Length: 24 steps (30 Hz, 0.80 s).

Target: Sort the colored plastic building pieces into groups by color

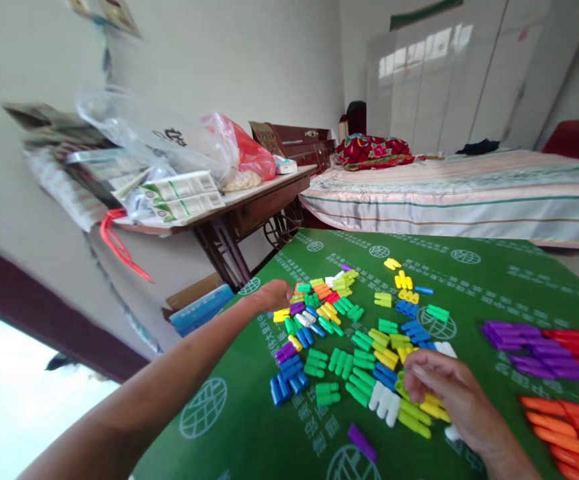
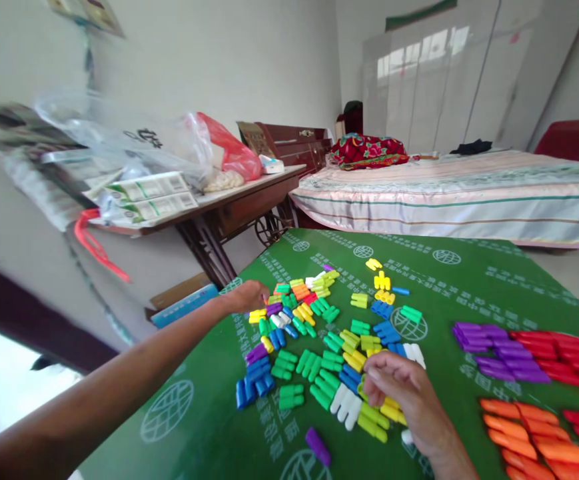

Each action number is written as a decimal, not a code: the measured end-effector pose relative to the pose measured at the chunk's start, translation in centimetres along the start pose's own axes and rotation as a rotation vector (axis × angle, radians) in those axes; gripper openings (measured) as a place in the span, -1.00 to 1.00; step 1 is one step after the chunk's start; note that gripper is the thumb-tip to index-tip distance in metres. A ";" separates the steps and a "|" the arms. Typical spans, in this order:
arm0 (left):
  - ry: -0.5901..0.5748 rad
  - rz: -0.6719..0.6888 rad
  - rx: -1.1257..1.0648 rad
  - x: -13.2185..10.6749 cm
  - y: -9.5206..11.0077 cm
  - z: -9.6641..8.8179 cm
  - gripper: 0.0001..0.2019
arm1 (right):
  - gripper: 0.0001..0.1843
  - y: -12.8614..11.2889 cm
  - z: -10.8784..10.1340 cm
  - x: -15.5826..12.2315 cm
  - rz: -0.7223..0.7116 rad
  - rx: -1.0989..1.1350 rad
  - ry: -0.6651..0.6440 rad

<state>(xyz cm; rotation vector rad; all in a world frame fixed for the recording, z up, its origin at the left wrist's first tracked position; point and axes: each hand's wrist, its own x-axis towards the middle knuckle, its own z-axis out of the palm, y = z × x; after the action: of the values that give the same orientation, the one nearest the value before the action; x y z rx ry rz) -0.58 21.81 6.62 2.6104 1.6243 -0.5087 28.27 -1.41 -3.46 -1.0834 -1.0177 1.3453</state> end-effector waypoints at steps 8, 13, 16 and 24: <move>-0.046 0.038 0.014 -2.7 1.1 0.1 -0.81 | -0.64 0.0 -0.1 -0.1 0.016 0.003 0.007; -0.056 0.027 0.036 -4.1 0.1 0.1 -0.79 | -0.62 0.5 -0.4 0.0 0.009 -0.006 -0.010; -0.029 -0.050 0.062 -3.9 -1.9 0.1 -0.75 | -0.63 0.6 -0.4 0.1 -0.006 -0.006 -0.020; 0.005 -0.083 0.031 -2.2 -5.3 2.2 -0.45 | -0.68 0.8 -0.2 0.1 -0.012 0.027 -0.043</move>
<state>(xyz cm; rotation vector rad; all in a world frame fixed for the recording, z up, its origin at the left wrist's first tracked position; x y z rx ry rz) -6.67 21.93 5.95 2.5762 1.7471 -0.5351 28.34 -1.37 -4.26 -1.0301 -1.0335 1.3740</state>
